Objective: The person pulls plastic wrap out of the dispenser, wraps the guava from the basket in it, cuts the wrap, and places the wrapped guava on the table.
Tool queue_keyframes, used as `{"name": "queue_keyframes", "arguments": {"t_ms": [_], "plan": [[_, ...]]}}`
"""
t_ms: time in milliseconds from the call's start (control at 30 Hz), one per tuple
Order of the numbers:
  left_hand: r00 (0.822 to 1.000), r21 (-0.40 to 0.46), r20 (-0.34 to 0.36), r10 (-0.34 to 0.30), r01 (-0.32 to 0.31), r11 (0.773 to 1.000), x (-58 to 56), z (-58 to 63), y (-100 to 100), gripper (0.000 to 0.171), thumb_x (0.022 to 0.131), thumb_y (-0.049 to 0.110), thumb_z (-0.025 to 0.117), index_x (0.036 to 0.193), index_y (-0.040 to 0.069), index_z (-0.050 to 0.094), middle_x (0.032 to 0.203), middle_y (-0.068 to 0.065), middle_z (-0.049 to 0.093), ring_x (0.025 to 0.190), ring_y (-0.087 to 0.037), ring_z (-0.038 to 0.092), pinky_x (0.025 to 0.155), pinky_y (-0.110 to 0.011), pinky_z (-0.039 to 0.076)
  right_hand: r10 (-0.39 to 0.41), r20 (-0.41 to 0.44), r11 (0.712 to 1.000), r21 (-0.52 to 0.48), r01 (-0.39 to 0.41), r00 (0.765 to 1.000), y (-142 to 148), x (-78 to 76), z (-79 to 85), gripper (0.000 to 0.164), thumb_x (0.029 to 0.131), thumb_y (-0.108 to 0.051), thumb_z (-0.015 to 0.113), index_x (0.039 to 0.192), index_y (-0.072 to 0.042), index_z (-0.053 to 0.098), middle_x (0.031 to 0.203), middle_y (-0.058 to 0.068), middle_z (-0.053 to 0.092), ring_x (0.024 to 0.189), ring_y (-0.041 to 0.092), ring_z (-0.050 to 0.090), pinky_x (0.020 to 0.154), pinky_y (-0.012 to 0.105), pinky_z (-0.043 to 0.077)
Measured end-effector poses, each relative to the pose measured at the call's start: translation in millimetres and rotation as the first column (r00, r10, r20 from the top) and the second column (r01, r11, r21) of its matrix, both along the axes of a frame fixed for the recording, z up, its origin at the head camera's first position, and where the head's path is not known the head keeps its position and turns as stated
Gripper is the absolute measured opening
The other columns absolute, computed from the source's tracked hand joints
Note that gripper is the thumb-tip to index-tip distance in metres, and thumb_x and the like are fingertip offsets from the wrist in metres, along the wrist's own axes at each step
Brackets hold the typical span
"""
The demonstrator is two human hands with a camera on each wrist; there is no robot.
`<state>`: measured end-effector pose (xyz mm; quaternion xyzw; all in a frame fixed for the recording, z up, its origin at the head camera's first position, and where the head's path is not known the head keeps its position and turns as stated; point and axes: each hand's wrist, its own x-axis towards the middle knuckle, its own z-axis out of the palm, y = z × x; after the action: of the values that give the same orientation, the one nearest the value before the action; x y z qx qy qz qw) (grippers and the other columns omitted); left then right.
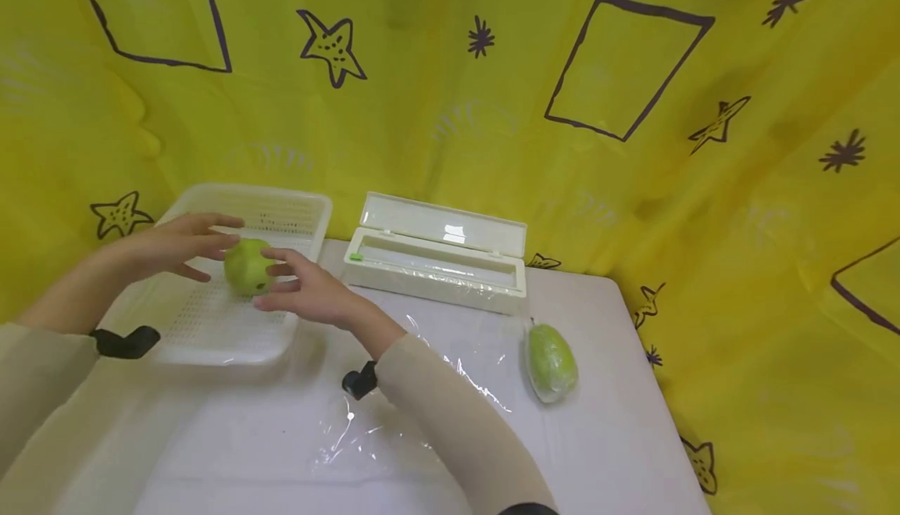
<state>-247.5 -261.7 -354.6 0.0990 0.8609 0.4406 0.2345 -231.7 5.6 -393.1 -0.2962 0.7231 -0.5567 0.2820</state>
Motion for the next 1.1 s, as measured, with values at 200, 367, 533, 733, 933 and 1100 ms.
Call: {"name": "queue_keyframes", "arguments": {"t_ms": [200,367,533,733,933,1100], "plan": [[0.999,-0.047,0.048,0.004,-0.001,0.999,-11.5,-5.6,-1,0.078,0.102,0.048,0.050,0.154,-0.002,0.018,0.156,-0.034,0.018,0.135,-0.058,0.031,0.091,-0.060,0.052,-0.138,0.417,0.939,-0.234,0.253,0.899,-27,-11.4,-5.3,0.065,0.097,-0.013,0.060,0.154,-0.024,0.032,0.158,0.018,0.031,0.143,0.039,0.037,0.112,0.049,0.039],[0.997,-0.115,0.067,0.040,-0.032,0.993,-28.3,-7.9,1,0.077,0.103,0.047,0.047,0.154,-0.004,0.018,0.156,-0.036,0.013,0.133,-0.062,0.030,0.086,-0.061,0.054,-0.208,0.581,0.876,-0.247,0.414,0.787,-45,-25.7,-0.3,0.073,0.098,-0.028,0.060,0.159,-0.025,0.020,0.164,0.017,0.014,0.148,0.051,0.015,0.116,0.065,0.023],[0.988,-0.119,0.146,0.044,-0.027,0.992,-40.3,-10.7,7,0.085,0.103,0.051,0.046,0.156,-0.002,0.007,0.157,-0.038,0.004,0.134,-0.065,0.025,0.087,-0.063,0.053,-0.233,0.704,0.796,-0.259,0.548,0.671,-57,-34.4,-3.7,0.083,0.095,-0.034,0.059,0.161,-0.023,0.010,0.165,0.022,-0.010,0.148,0.053,-0.004,0.118,0.067,0.009],[0.977,-0.147,0.210,0.044,-0.013,0.989,-43.0,-22.3,8,0.080,0.104,0.044,0.044,0.156,-0.002,0.004,0.155,-0.041,0.005,0.129,-0.069,0.028,0.084,-0.061,0.055,-0.164,0.819,0.746,-0.262,0.612,0.551,-71,-32.1,-13.4,0.081,0.096,-0.041,0.057,0.160,-0.020,0.012,0.163,0.029,-0.008,0.148,0.053,0.006,0.119,0.065,0.012],[0.980,-0.145,0.185,0.071,-0.044,0.988,-42.8,-34.3,10,0.081,0.101,0.037,0.054,0.151,-0.002,0.003,0.142,-0.040,0.021,0.119,-0.056,0.046,0.080,-0.055,0.058,-0.127,0.843,0.747,-0.266,0.610,0.523,-83,-24.3,-16.8,0.082,0.095,-0.043,0.056,0.160,-0.017,0.014,0.161,0.032,0.005,0.149,0.051,0.004,0.116,0.071,0.007],[0.992,-0.165,0.073,0.102,-0.089,0.982,-41.0,-34.8,5,0.078,0.097,0.034,0.063,0.149,0.001,0.014,0.142,-0.036,0.023,0.113,-0.052,0.050,0.072,-0.052,0.059,-0.120,0.828,0.749,-0.287,0.598,0.547,-85,-20.7,-15.8,0.076,0.095,-0.040,0.056,0.158,-0.016,0.021,0.161,0.030,0.011,0.149,0.048,0.012,0.116,0.070,0.010]]}}
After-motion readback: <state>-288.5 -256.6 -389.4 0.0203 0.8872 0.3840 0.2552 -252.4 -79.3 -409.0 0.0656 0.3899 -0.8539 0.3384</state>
